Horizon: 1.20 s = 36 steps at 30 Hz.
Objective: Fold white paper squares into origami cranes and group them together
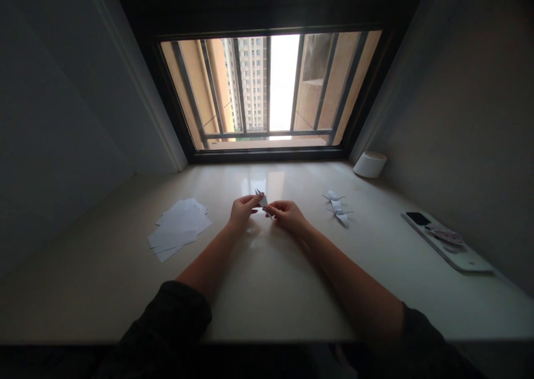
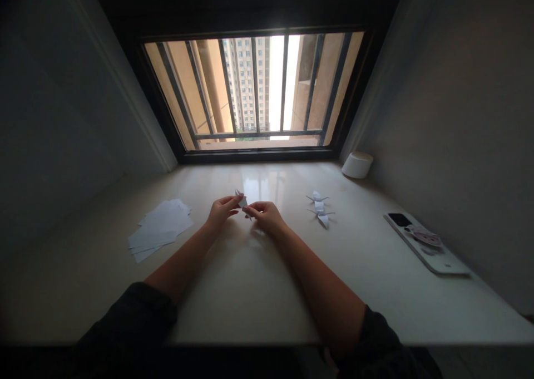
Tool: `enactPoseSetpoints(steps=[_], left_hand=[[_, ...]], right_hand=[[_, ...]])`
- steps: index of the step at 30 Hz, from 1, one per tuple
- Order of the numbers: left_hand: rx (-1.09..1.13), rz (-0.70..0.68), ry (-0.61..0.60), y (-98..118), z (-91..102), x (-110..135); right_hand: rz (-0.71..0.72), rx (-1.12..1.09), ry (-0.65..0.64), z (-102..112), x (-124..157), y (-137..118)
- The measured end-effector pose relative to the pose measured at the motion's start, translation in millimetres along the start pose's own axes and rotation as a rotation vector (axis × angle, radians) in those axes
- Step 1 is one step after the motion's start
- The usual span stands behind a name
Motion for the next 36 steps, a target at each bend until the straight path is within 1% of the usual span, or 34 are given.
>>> enactPoseSetpoints(steps=[3, 8, 11, 15, 17, 20, 23, 26, 29, 32, 36], left_hand=[[0.015, 0.013, 0.003, -2.2, 0.2, -0.5], [0.073, 0.030, 0.075, -2.1, 7.5, -2.6], [0.100, 0.033, 0.096, -1.7, 9.5, -2.8], [0.143, 0.088, 0.135, -7.2, 12.2, -1.6], [0.159, 0.082, 0.151, -6.6, 13.3, -1.2], [0.144, 0.025, 0.109, -0.6, 9.4, -1.3], [0.041, -0.019, 0.013, 3.1, 1.1, -1.1], [-0.019, -0.002, -0.044, 0.5, -3.4, -0.7], [0.013, 0.046, -0.014, -3.3, -0.2, -1.5], [0.024, 0.052, 0.017, -3.2, 2.8, -2.5], [0.022, 0.039, 0.019, -1.0, 2.7, -2.4]], right_hand=[[0.010, -0.011, -0.010, -1.1, 0.6, -1.8], [-0.015, 0.040, -0.019, -2.1, 2.3, -0.9], [-0.012, 0.023, -0.032, -3.7, 2.7, -1.9], [-0.009, 0.018, -0.040, -5.8, 2.4, -0.6], [-0.016, 0.013, -0.033, -5.8, 2.2, 0.9], [-0.023, -0.015, 0.010, -1.4, 1.3, 1.4], [-0.018, -0.043, 0.069, 5.8, -0.1, -0.1], [-0.017, -0.049, 0.081, 8.1, -1.4, -0.6], [-0.055, -0.128, 0.059, 5.8, -2.0, 3.0], [-0.089, -0.224, 0.029, 2.4, -1.5, 5.8], [-0.083, -0.226, 0.006, 0.8, -0.7, 4.7]])
Point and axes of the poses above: each hand's wrist, its own x-axis away from the middle knuckle, its own z-axis out of the back of the hand, y = z × x, the point moved 10 cm from there along -x, towards the middle knuckle, and after that the axes turned 9 degrees about y, right-handed, at the moved point
